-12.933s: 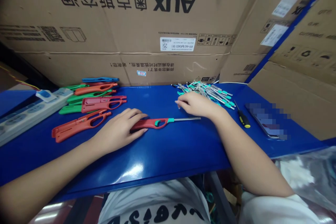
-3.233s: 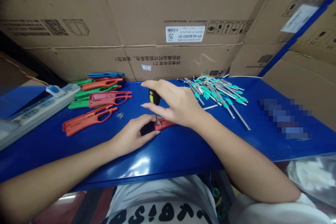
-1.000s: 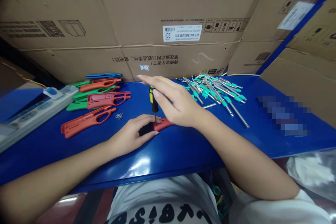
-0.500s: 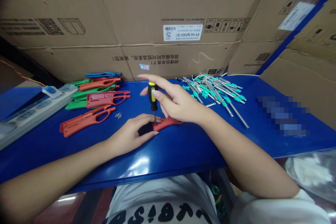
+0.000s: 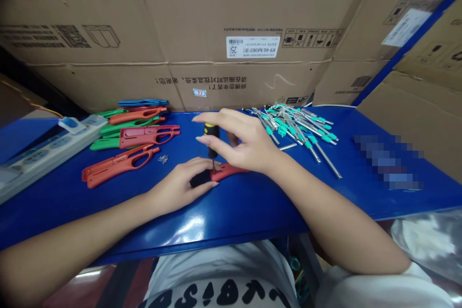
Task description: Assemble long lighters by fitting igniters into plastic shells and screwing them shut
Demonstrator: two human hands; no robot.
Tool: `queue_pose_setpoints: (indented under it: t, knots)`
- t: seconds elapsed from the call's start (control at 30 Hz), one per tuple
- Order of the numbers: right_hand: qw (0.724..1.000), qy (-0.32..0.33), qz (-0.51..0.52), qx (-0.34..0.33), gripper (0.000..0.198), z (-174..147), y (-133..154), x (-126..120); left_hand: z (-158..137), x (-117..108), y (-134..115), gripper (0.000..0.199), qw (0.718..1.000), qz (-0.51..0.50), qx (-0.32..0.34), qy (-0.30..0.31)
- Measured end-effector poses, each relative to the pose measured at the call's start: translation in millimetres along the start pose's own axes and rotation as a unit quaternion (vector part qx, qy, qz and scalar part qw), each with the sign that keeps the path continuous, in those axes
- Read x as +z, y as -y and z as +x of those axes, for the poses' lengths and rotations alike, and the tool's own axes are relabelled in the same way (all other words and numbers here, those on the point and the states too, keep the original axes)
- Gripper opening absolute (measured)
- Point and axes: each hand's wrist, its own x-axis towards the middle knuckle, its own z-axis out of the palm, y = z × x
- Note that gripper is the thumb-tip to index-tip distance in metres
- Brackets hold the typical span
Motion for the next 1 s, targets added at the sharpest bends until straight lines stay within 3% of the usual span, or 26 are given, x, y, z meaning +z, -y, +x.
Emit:
queue_pose_setpoints:
  t: [0.07,0.13,0.27,0.33,0.47,0.53,0.63,0.73,0.87,0.93,1.0]
  knots:
    - [0.995,-0.048,-0.076,-0.053,0.02,-1.0,-0.8,0.0,-0.3,0.1,-0.3,0.025,1.0,0.004,-0.002,0.0]
    - [0.993,-0.044,-0.083,-0.07,0.023,-1.4,0.0,-1.1,-0.4,0.1,-0.4,0.024,1.0,0.002,0.0,0.0]
    - [0.996,0.055,0.06,0.022,0.04,0.6,5.1,-2.1,0.2,-0.4,-0.6,0.024,1.0,-0.008,0.0,0.001]
    - [0.992,0.072,0.091,0.052,0.039,1.2,5.5,-1.2,0.5,-0.5,-0.7,0.024,1.0,-0.006,-0.003,0.001]
    - [0.999,-0.009,-0.039,-0.008,0.029,-0.1,1.1,-0.3,0.2,0.2,-0.1,0.024,1.0,0.005,-0.003,0.0]
    - [0.997,-0.02,-0.071,-0.031,0.029,-0.4,0.7,-1.0,0.0,0.4,0.4,0.024,1.0,0.007,0.0,0.001]
    - [0.998,0.047,0.048,0.021,0.035,1.1,4.0,-1.6,-0.1,0.1,0.7,0.025,1.0,0.002,0.003,0.001]
    - [0.977,0.111,0.164,0.078,0.041,2.5,5.5,0.1,0.0,-0.3,0.4,0.025,1.0,-0.005,0.002,-0.003]
    - [1.0,0.011,0.009,0.023,0.028,0.9,-0.2,2.7,-0.5,-0.3,0.4,0.026,1.0,0.004,0.002,0.0]
    - [0.997,-0.029,-0.064,-0.019,0.025,-0.2,-2.3,2.6,-0.6,-0.1,0.8,0.026,1.0,0.008,0.002,0.003]
    - [0.998,-0.028,-0.054,-0.016,0.024,-0.4,-2.2,2.3,-0.7,0.1,1.4,0.026,1.0,0.008,0.003,0.003]
